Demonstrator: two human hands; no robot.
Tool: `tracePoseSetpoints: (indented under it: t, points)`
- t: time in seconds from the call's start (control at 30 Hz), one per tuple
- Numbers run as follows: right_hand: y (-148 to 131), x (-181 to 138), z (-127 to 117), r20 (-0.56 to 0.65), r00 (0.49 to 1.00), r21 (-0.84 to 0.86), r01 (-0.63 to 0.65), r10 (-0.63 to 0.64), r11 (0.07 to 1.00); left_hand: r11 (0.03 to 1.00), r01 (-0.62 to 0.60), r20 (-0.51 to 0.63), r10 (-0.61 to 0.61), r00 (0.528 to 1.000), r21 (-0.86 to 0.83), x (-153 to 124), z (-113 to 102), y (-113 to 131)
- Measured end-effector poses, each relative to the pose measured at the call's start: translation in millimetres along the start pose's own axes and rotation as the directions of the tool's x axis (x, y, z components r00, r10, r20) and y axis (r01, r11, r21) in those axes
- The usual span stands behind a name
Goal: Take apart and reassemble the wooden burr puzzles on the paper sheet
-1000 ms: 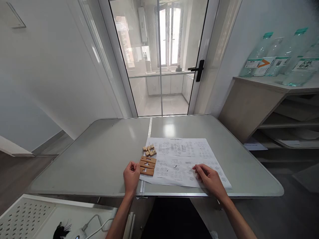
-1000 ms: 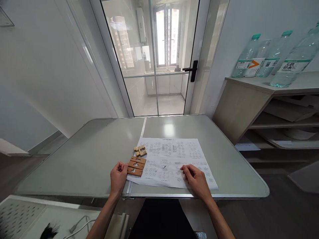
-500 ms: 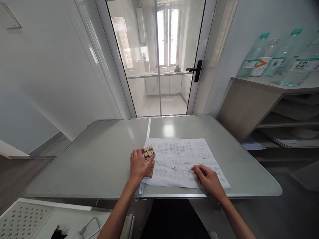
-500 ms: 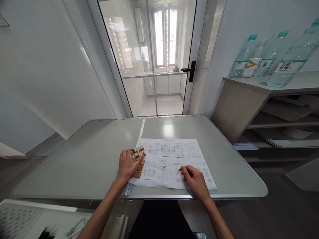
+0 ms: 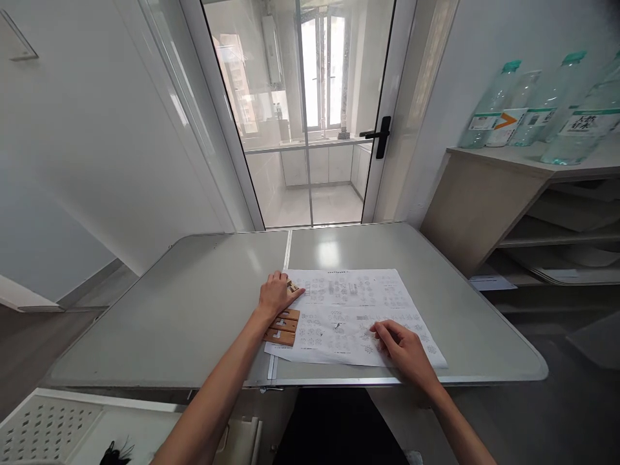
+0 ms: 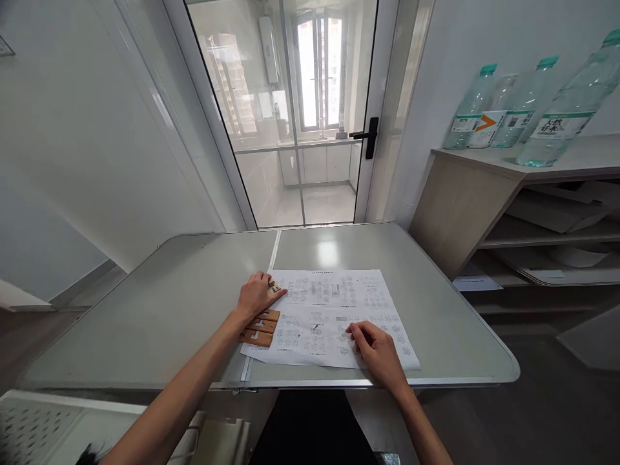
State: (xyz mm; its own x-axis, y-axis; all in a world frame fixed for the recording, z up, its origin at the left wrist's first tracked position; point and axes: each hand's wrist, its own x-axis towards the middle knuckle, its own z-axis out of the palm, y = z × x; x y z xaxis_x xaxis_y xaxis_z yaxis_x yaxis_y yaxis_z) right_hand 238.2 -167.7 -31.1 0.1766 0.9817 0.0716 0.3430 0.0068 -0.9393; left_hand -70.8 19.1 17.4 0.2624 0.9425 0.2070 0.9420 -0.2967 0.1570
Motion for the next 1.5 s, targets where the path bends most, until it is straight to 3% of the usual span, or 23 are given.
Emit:
tracePoseSetpoints:
  t: [0.2,0.33,0.5,0.67,0.97,1.5]
  points:
    - [-1,0,0,0.001,1.0,0.006,0.003,-0.003,1.0,0.999,-0.022,-0.052,0.02,0.998,-0.039,1,-8,10]
    - [0,0,0,0.003,1.0,0.014,-0.002,0.002,1.0,0.98,-0.158,-0.072,0.151,0.986,-0.119,-21,-12,44]
    - [2,1,0,0.003,1.0,0.019,0.003,-0.003,1.0,0.904,-0.368,-0.054,0.366,0.929,-0.219,-67,1,98]
    - [7,2,0,0.002,1.0,0.014,0.012,-0.012,1.0,0.86,-0.434,-0.057,0.435,0.898,-0.268,-92,21,122]
    - [9,2,1,0.007,1.0,0.012,0.01,-0.01,1.0,0.855,-0.387,-0.055,0.393,0.918,-0.345,-108,31,118]
    - [-1,-1,-1,0.003,1.0,-0.053,0.018,-0.017,0.998,0.734,-0.23,-0.035,0.27,0.962,-0.639,-133,27,86]
